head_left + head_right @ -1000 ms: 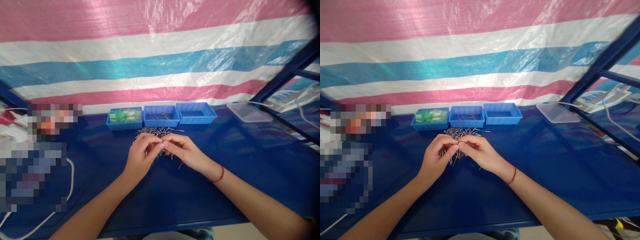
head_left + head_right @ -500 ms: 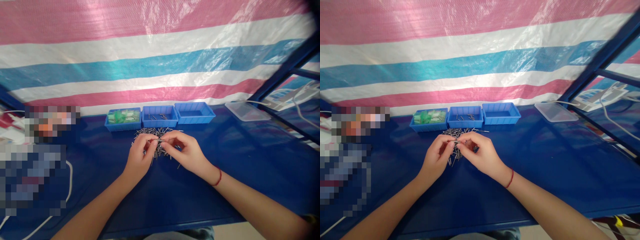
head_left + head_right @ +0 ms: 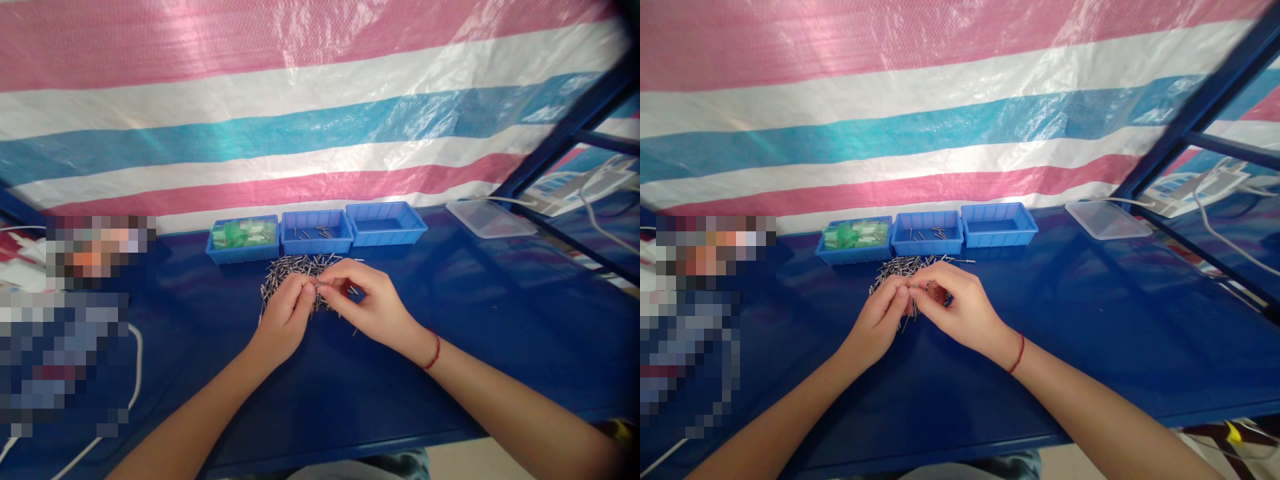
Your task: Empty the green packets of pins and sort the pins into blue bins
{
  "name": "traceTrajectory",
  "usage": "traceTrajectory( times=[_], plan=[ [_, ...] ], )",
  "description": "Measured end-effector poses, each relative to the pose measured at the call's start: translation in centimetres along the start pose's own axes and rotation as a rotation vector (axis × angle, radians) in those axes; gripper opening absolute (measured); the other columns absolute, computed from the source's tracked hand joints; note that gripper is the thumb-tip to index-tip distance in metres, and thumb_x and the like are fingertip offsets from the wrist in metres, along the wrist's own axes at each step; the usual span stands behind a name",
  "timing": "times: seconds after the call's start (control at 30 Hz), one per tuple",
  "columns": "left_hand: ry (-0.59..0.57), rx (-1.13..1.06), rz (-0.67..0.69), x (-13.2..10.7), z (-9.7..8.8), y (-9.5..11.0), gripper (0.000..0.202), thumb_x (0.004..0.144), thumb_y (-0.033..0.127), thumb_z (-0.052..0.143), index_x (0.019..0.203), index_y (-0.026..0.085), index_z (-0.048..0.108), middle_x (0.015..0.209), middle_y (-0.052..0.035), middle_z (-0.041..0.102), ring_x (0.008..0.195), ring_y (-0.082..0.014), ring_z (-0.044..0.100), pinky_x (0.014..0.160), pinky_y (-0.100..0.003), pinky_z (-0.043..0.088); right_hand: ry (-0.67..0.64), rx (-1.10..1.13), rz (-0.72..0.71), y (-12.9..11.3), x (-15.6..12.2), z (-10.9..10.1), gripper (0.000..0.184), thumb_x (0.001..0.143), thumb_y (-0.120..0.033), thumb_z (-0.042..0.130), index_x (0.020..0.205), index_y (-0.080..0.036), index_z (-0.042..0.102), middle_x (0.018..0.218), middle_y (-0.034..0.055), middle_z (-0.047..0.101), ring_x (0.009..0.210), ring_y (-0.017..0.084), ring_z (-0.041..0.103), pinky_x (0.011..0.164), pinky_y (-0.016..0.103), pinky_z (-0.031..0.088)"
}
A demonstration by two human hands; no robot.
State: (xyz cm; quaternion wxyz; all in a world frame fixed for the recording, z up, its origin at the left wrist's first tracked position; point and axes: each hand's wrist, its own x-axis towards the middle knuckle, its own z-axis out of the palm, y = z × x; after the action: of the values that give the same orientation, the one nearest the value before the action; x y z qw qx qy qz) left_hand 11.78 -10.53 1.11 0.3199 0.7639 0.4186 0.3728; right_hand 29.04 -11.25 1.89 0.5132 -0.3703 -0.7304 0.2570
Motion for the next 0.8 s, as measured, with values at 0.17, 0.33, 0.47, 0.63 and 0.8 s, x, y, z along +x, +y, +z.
traceTrajectory(
  times=[0.17,0.33,0.47,0.63,0.8],
  plan=[
    [0.021,0.066,-0.070,0.9,-1.5,-0.6,0.033,0.099,0.033,0.037,0.124,0.019,0.053,0.079,0.0006,0.065,0.061,-0.0114,0.056,0.061,-0.023,0.042,0.176,-0.220,-0.018,2.3,3.1,-0.7,0.011,0.087,-0.020,0.055,0.094,-0.020,0.063,0.091,0.0042,0.068,0.074,0.015,0.061,0.067,0.029,0.049],
    [0.038,0.271,-0.046,1.5,-2.9,-2.2,0.029,0.095,0.029,0.043,0.118,0.019,0.059,0.077,0.0011,0.067,0.058,-0.0118,0.056,0.060,-0.023,0.041,0.055,-0.618,-0.059,4.2,6.8,-1.2,0.020,0.087,-0.015,0.050,0.101,-0.021,0.064,0.097,0.0046,0.071,0.093,0.022,0.062,0.082,0.038,0.042],
    [-0.050,0.443,0.026,1.4,-3.3,-2.5,0.023,0.090,0.018,0.045,0.101,0.018,0.066,0.084,-0.0016,0.067,0.067,-0.0137,0.059,0.067,-0.025,0.044,0.009,-0.750,-0.029,3.7,6.1,-1.1,0.031,0.088,-0.019,0.051,0.117,-0.025,0.058,0.104,0.0040,0.070,0.099,0.026,0.061,0.084,0.043,0.039],
    [-0.205,0.600,0.137,1.2,-3.3,-2.3,0.013,0.082,0.013,0.053,0.084,0.018,0.065,0.088,-0.0026,0.065,0.084,-0.0178,0.060,0.077,-0.028,0.045,-0.018,-0.513,0.009,3.7,3.0,-1.7,0.034,0.086,-0.021,0.054,0.120,-0.022,0.054,0.100,0.0041,0.068,0.088,0.020,0.064,0.082,0.036,0.046],
    [-0.251,0.745,0.201,1.1,-3.0,-2.3,0.016,0.089,0.023,0.052,0.095,0.020,0.067,0.093,-0.0039,0.063,0.085,-0.0188,0.060,0.078,-0.031,0.046,0.000,-0.338,0.147,4.5,2.2,-2.8,0.033,0.084,-0.021,0.054,0.117,-0.021,0.053,0.092,0.0035,0.067,0.078,0.018,0.064,0.071,0.031,0.050]
  ],
)
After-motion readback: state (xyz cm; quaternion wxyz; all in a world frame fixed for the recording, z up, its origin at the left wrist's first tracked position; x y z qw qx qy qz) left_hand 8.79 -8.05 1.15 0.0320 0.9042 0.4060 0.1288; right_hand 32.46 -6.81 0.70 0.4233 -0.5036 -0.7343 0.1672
